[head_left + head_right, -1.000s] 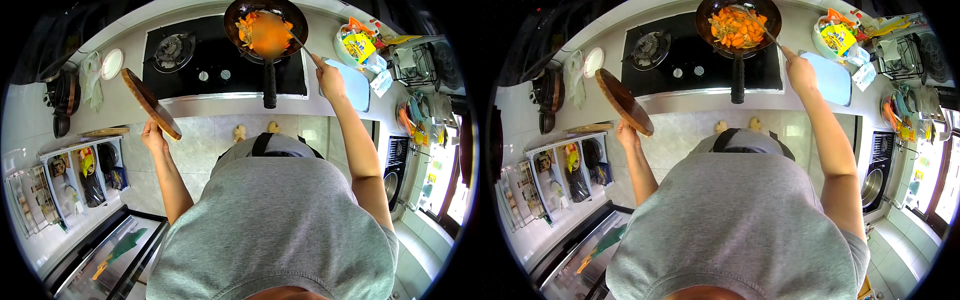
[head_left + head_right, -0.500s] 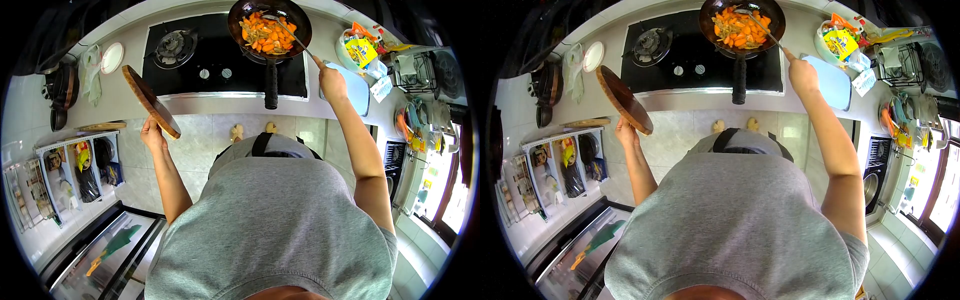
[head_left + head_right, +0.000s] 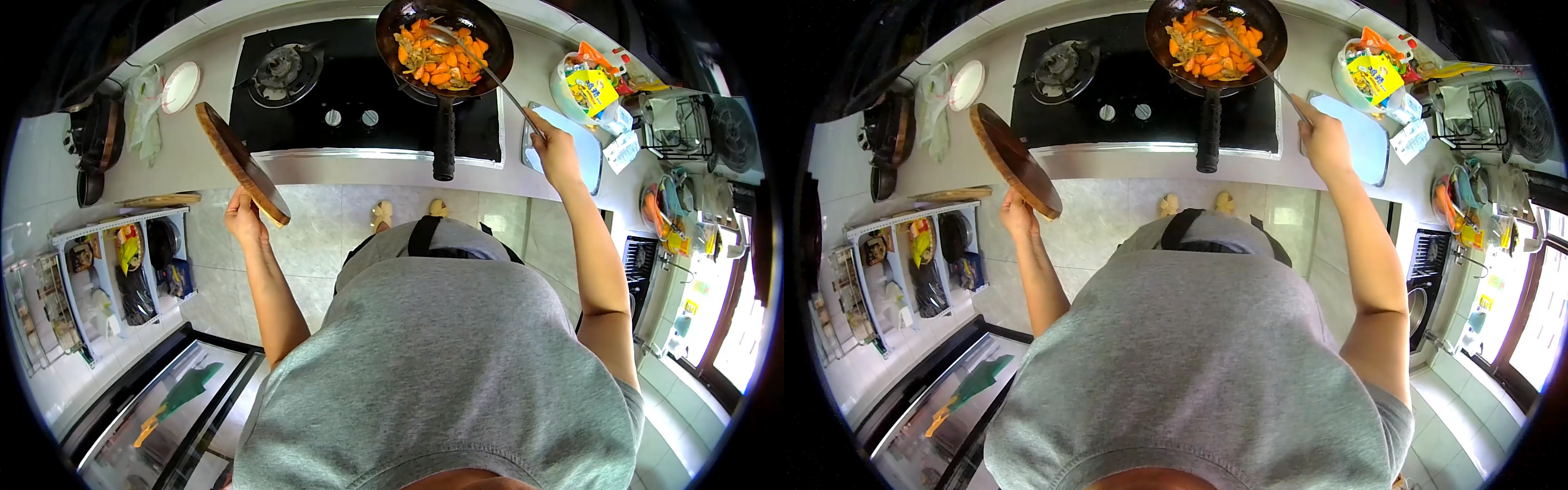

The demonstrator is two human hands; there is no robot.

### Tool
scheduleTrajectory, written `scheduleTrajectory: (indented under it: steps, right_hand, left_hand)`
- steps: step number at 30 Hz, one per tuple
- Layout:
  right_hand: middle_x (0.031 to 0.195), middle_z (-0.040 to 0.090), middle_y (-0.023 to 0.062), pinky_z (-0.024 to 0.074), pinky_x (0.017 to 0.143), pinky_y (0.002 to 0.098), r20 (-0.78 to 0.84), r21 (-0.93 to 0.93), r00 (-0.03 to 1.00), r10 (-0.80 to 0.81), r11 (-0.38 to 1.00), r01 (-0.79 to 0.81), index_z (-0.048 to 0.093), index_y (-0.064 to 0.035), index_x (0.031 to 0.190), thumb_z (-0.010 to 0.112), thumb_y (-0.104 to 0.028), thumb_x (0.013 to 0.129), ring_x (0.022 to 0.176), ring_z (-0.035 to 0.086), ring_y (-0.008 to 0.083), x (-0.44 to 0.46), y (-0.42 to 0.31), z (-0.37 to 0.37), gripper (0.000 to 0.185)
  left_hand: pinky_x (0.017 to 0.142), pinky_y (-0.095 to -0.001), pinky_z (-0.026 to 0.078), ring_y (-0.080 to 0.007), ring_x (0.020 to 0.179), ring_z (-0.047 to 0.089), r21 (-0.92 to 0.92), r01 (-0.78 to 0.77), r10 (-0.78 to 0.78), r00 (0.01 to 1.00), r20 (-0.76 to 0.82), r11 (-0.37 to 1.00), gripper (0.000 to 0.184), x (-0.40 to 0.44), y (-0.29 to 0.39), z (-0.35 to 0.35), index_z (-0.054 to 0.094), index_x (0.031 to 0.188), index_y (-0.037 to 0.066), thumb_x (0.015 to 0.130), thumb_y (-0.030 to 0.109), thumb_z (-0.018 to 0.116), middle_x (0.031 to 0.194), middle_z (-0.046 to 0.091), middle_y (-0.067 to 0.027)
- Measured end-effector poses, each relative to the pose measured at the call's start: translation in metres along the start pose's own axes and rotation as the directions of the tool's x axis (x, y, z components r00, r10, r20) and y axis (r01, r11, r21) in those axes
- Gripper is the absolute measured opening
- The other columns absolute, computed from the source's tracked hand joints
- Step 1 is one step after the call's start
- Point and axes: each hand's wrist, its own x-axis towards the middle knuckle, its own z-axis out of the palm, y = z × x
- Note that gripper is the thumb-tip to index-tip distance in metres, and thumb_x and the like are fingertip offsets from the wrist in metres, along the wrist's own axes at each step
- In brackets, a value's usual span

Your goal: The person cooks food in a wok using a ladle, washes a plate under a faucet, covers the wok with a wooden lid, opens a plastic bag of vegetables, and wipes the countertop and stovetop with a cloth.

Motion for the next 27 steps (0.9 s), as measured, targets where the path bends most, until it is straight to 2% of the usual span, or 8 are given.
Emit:
scheduleTrajectory:
  steps: [2, 5, 12, 14, 19, 23, 25, 27]
  right_hand:
    - [0.09, 0.066, 0.0248, 0.0498, 0.08, 0.0479, -0.016, 0.031, 1.0, 0.022, 0.999, -0.022, 0.056, -0.0236, 0.137, 0.056, -0.005, 0.088, 0.087, 0.065, 0.0403, -0.004, 0.0, -0.005, 0.052]
    - [0.091, 0.066, 0.0248, 0.0498, 0.08, 0.0473, -0.039, -0.088, 0.997, 0.06, 0.994, -0.063, 0.057, -0.0238, 0.137, 0.056, -0.006, 0.089, 0.087, 0.064, 0.0411, -0.013, -0.012, -0.02, 0.051]
    - [0.093, 0.067, 0.0246, 0.0501, 0.081, 0.0467, 0.026, -0.051, 0.999, -0.02, 0.998, 0.022, 0.057, -0.0228, 0.136, 0.056, -0.006, 0.089, 0.089, 0.065, 0.0411, -0.025, -0.007, -0.017, 0.05]
    - [0.093, 0.067, 0.0247, 0.0501, 0.081, 0.0468, 0.062, -0.004, 0.997, -0.035, 0.999, 0.035, 0.058, -0.0226, 0.136, 0.056, -0.006, 0.089, 0.089, 0.065, 0.0412, -0.025, -0.01, -0.019, 0.05]
    - [0.091, 0.067, 0.0243, 0.0506, 0.079, 0.0477, -0.04, -0.101, 0.999, -0.007, 0.995, 0.003, 0.058, -0.0227, 0.136, 0.054, -0.007, 0.089, 0.085, 0.065, 0.041, -0.017, -0.016, -0.014, 0.049]
    - [0.089, 0.067, 0.0253, 0.0508, 0.078, 0.0486, -0.018, -0.181, 0.998, -0.053, 0.982, 0.049, 0.057, -0.0247, 0.136, 0.053, -0.006, 0.089, 0.083, 0.065, 0.041, -0.004, -0.01, -0.009, 0.051]
    - [0.088, 0.066, 0.0254, 0.0511, 0.079, 0.049, 0.047, -0.223, 0.997, 0.054, 0.974, -0.042, 0.056, -0.0275, 0.137, 0.053, -0.006, 0.089, 0.084, 0.065, 0.0408, -0.001, -0.021, -0.01, 0.053]
    - [0.088, 0.066, 0.025, 0.0511, 0.079, 0.049, 0.023, -0.211, 0.999, 0.041, 0.977, -0.035, 0.055, -0.0287, 0.138, 0.052, -0.007, 0.089, 0.084, 0.065, 0.0407, 0.008, -0.01, 0.0, 0.054]
  left_hand:
    - [0.079, -0.0268, 0.056, -0.0173, 0.085, 0.069, 0.013, 0.002, -0.003, 1.0, 0.025, 1.0, 0.023, 0.002, 0.0, -0.001, 0.068, 0.11, -0.008, 0.09, 0.002, 0.066, 0.099, 0.072, -0.0122]
    - [0.079, -0.0294, 0.056, -0.0188, 0.087, 0.068, 0.07, 0.002, -0.004, 1.0, 0.025, 0.998, 0.024, 0.004, -0.002, 0.0, 0.067, 0.11, -0.007, 0.094, 0.01, 0.063, 0.1, 0.071, -0.0106]
    - [0.081, -0.029, 0.055, -0.0193, 0.088, 0.068, 0.063, 0.023, -0.024, 1.0, 0.018, 0.998, 0.026, 0.002, -0.004, 0.01, 0.066, 0.112, -0.008, 0.094, 0.009, 0.062, 0.102, 0.071, -0.0111]
    - [0.079, -0.0267, 0.056, -0.0175, 0.085, 0.068, 0.015, 0.035, -0.036, 0.999, 0.011, 0.999, 0.024, 0.0, -0.002, 0.013, 0.067, 0.112, -0.01, 0.09, 0.001, 0.065, 0.101, 0.072, -0.0129]
    - [0.08, -0.0271, 0.055, -0.0182, 0.086, 0.069, 0.011, 0.037, -0.037, 0.999, -0.002, 0.999, 0.025, -0.007, 0.006, 0.026, 0.067, 0.112, -0.01, 0.09, 0.002, 0.066, 0.102, 0.072, -0.0135]
    - [0.082, -0.0278, 0.055, -0.0187, 0.088, 0.068, -0.023, 0.026, -0.025, 0.999, 0.031, 0.999, 0.025, -0.004, 0.0, 0.02, 0.067, 0.111, -0.01, 0.09, 0.003, 0.067, 0.102, 0.071, -0.0135]
    - [0.082, -0.0282, 0.055, -0.0187, 0.089, 0.068, -0.015, 0.033, -0.033, 0.999, 0.02, 0.999, 0.025, -0.003, -0.003, 0.015, 0.067, 0.111, -0.01, 0.09, 0.003, 0.067, 0.103, 0.071, -0.0134]
    - [0.082, -0.0286, 0.055, -0.0188, 0.089, 0.068, -0.006, 0.038, -0.038, 0.999, 0.007, 0.999, 0.025, -0.004, -0.005, 0.013, 0.067, 0.111, -0.01, 0.09, 0.003, 0.067, 0.103, 0.071, -0.0134]
